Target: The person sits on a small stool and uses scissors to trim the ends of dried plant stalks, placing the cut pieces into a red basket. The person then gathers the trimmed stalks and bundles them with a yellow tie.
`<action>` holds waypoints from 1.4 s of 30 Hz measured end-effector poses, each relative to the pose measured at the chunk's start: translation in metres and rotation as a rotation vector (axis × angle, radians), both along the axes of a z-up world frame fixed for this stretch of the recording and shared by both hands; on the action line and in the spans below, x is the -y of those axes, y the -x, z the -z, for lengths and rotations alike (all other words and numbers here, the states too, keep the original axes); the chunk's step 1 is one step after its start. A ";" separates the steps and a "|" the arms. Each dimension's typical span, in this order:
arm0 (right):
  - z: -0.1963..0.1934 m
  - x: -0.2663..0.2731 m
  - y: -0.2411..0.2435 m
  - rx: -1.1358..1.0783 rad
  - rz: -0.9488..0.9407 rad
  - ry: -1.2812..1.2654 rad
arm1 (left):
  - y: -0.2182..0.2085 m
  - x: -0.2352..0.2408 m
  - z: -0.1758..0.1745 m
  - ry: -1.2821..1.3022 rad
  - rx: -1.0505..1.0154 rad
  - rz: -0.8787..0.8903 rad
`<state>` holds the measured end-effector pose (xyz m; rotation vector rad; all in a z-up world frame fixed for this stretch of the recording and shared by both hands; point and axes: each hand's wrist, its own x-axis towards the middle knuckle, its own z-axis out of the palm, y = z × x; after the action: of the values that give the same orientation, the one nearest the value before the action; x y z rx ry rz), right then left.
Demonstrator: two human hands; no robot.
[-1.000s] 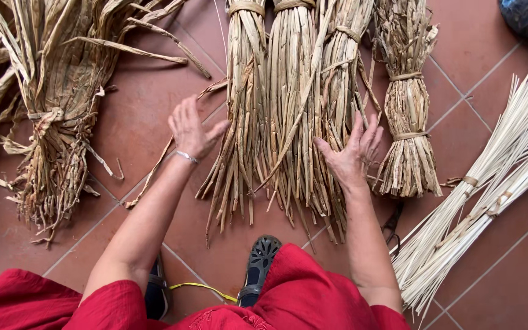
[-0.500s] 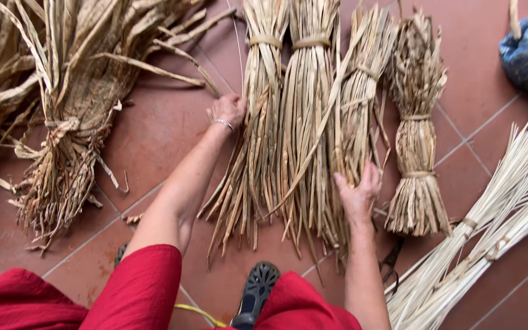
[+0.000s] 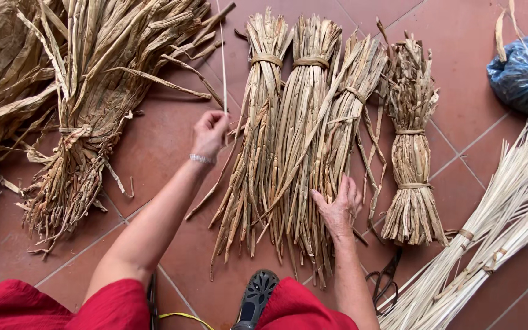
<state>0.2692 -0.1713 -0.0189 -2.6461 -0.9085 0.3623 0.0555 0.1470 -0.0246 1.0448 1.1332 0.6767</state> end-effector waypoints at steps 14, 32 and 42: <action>-0.067 0.061 0.137 -1.005 0.202 -0.870 | -0.014 0.204 -0.084 -0.106 0.303 0.821; -0.032 0.205 -0.023 0.121 0.750 -0.907 | -0.014 0.191 -0.131 -0.022 0.115 0.868; 0.047 0.287 -0.140 0.234 0.968 0.037 | -0.004 0.190 -0.096 0.003 0.132 0.790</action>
<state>0.4094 -0.4583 -0.0662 -2.8146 0.3879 -0.1759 0.0595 -0.0430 0.0710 1.3036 0.5264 0.1070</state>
